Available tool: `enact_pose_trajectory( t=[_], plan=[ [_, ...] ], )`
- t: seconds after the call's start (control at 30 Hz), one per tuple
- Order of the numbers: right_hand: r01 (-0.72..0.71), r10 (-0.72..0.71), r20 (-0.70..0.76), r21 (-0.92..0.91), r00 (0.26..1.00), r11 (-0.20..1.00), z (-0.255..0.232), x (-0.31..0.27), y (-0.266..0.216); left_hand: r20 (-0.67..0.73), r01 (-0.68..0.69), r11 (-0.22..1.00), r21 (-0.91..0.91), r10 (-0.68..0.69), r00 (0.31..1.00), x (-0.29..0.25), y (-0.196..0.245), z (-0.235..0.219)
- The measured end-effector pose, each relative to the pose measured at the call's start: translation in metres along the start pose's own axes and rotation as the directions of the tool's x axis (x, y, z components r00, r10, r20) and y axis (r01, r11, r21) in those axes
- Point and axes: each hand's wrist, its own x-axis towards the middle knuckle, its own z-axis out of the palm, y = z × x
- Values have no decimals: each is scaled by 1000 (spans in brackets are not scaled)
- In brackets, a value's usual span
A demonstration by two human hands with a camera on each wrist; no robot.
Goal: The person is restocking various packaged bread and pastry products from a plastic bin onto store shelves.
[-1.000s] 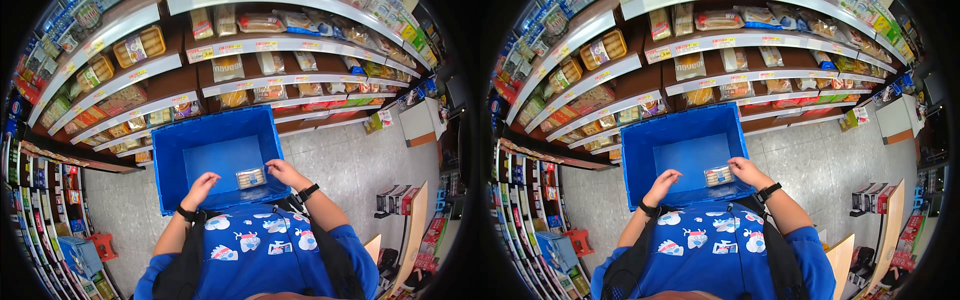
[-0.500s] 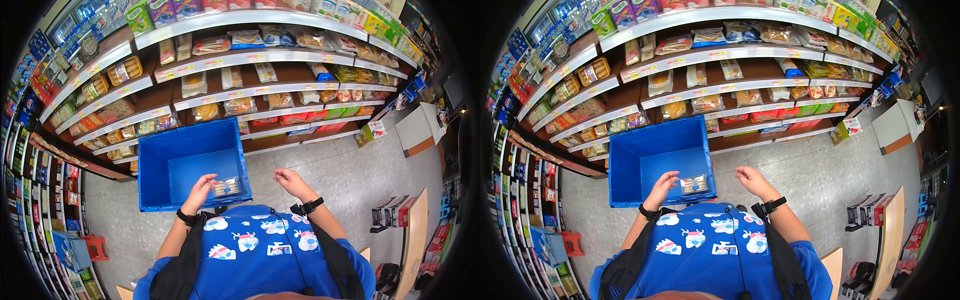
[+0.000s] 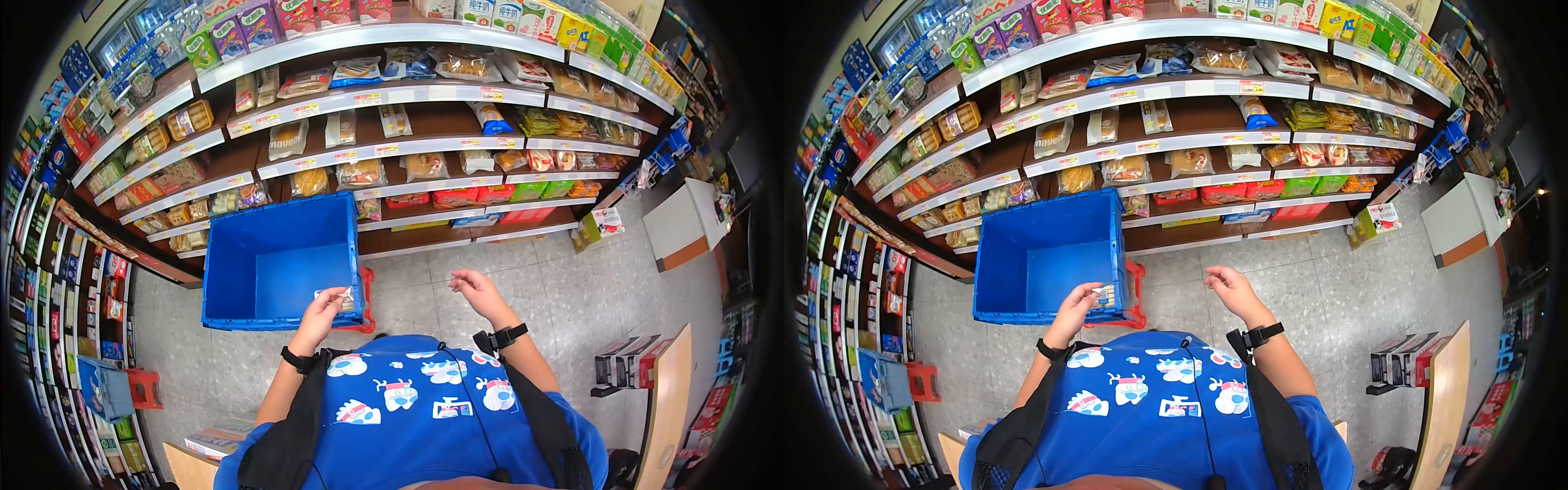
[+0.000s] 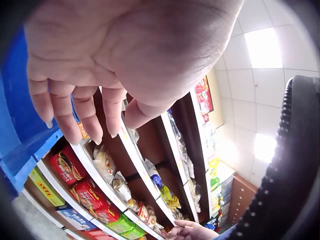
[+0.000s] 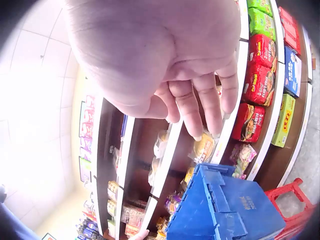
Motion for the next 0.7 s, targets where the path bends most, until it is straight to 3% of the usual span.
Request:
enact_pose_trajectory(
  t=[0.2,0.4,0.47,0.5,0.7],
  plan=[
    [-2,2,-5,2,1000,1000,-25,5,-3,0,-8,1000,26,8,1000,23,22,23],
    [27,-37,-91,-115,995,993,-37,13,-5,94,-2,998,64,-4,996,60,33,22],
    [34,-45,-118,-97,992,995,-36,22,1,112,-60,997,54,54,992,70,43,21],
    [46,-56,-135,-80,989,996,-35,25,0,133,-9,1000,13,8,991,73,57,23],
    [0,-7,-142,-49,990,999,-45,21,2,164,-32,996,78,19,986,89,33,21]
  ],
)
